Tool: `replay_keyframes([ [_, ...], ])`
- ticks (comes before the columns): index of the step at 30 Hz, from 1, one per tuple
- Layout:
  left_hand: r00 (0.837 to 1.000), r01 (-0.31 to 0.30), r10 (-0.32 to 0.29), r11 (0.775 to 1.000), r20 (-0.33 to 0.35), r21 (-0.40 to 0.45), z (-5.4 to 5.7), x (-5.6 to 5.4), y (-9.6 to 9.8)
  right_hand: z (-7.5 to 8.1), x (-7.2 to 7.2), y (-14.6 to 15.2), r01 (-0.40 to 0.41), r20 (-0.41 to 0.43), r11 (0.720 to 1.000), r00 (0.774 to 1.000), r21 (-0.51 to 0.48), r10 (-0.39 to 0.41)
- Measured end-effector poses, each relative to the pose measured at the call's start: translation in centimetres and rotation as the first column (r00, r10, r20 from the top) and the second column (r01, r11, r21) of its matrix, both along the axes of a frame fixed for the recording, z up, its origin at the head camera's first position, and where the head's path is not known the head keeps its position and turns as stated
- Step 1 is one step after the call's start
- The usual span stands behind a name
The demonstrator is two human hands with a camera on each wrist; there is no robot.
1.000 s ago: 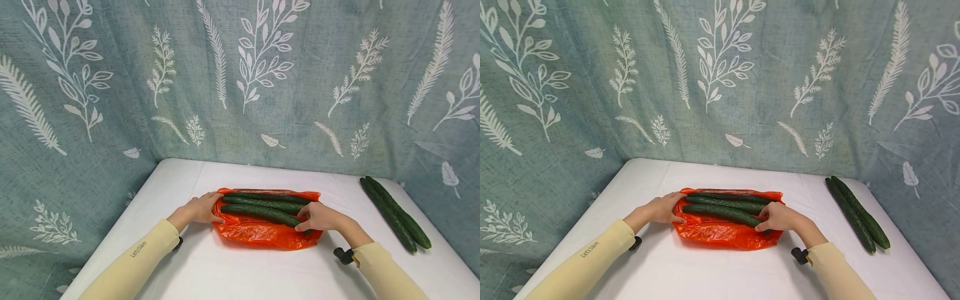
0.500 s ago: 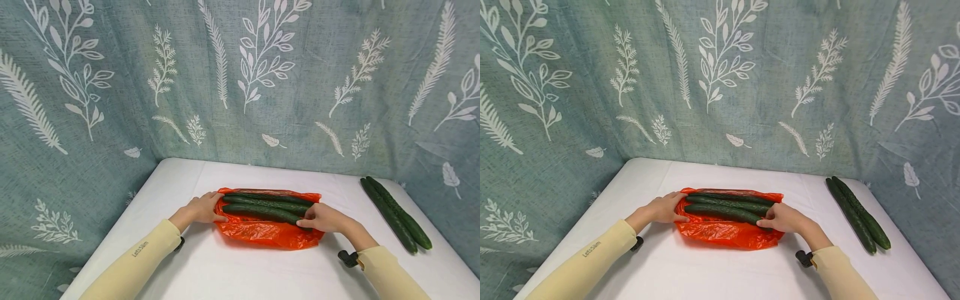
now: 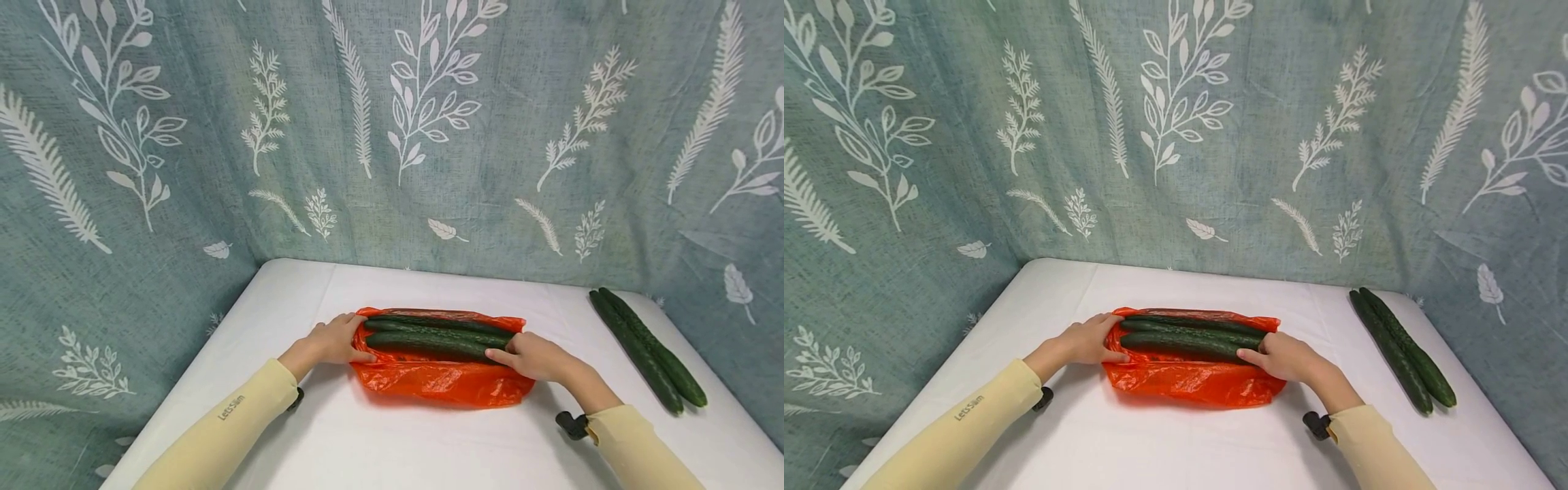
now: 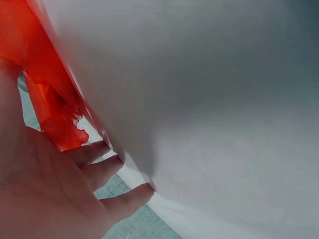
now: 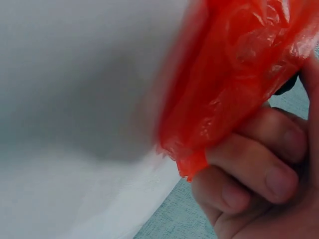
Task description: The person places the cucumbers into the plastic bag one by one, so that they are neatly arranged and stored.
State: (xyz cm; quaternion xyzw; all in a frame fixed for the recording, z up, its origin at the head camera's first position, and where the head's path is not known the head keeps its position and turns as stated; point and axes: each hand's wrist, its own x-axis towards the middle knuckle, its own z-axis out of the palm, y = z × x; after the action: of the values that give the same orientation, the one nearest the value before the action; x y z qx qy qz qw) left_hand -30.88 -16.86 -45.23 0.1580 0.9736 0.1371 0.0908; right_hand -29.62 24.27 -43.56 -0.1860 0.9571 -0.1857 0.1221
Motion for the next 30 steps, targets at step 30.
replay_keyframes([
  [30, 1.000, 0.002, -0.002, 1.000, -0.005, -0.009, 0.0, -0.1, 0.1, 1.5, 0.7, -0.9, 0.046, -0.184, 0.994, 0.983, 0.101, -0.027],
])
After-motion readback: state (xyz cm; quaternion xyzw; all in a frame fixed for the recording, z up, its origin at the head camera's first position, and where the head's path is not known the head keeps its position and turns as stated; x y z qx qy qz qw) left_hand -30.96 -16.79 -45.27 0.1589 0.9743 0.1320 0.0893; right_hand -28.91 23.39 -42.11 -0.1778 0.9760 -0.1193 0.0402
